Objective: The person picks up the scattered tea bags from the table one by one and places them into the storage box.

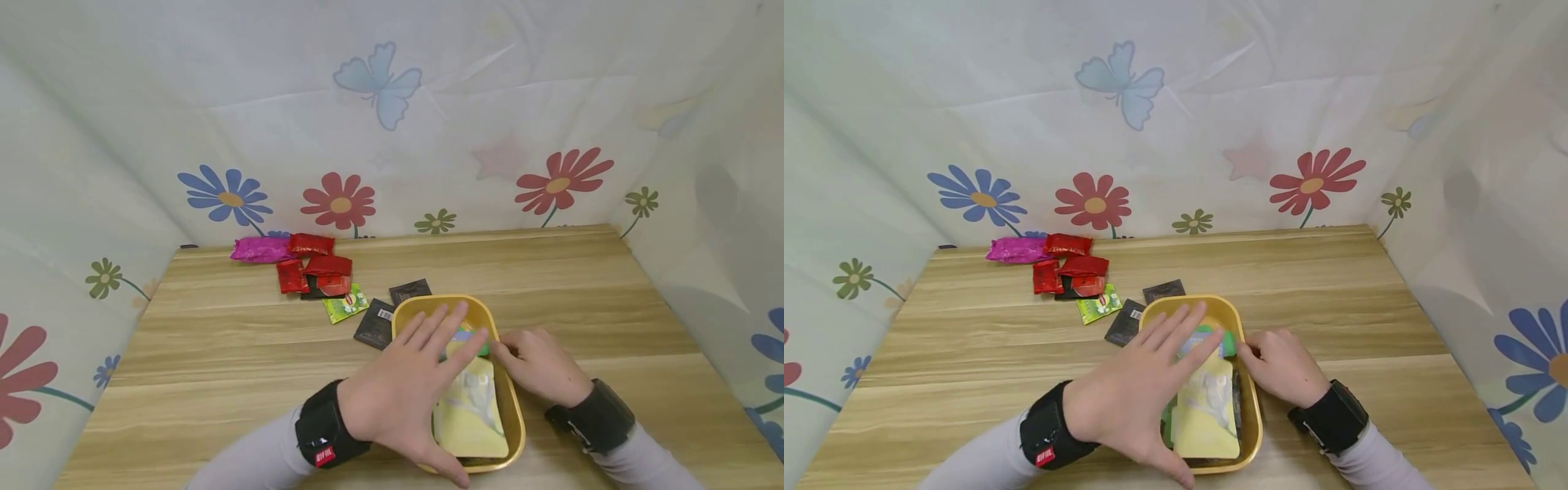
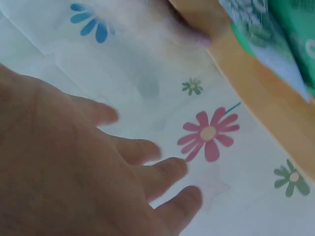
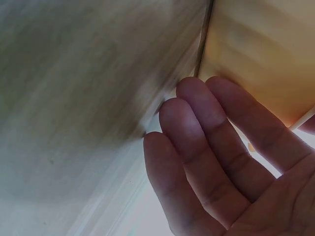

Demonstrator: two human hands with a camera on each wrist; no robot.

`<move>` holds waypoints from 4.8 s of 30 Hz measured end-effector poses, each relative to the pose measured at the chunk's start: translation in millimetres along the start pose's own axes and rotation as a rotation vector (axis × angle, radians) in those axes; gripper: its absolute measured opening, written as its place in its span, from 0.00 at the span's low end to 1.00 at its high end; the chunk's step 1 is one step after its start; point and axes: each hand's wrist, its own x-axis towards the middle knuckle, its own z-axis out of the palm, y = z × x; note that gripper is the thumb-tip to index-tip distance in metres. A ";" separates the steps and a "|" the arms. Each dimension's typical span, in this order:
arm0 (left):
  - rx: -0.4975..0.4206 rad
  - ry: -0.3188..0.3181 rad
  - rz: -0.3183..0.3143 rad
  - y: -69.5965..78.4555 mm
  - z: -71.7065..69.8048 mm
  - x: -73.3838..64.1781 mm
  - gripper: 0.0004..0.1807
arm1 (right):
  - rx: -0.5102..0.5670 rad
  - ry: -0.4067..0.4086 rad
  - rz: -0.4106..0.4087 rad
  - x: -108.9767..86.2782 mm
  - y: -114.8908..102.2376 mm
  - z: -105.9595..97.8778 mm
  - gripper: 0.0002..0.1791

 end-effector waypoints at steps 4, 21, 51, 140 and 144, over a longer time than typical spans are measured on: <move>-0.059 -0.023 -0.032 -9.8 -0.2 -6.4 0.77 | -0.010 -0.003 0.009 0.6 -0.7 0.7 0.24; 0.019 0.125 -0.661 -159.3 5.3 -37.6 0.70 | -0.045 0.018 0.024 -2.5 0.4 0.0 0.23; 0.012 0.009 -1.122 -241.6 47.1 -79.0 0.33 | -0.042 0.015 0.020 0.5 -0.5 1.7 0.25; 0.088 0.037 -0.726 -339.7 39.3 -118.8 0.38 | -0.061 0.008 0.022 4.0 0.4 1.1 0.24; 0.040 0.016 -0.750 -323.4 27.6 -125.1 0.37 | -0.058 0.007 0.022 3.6 0.6 0.9 0.24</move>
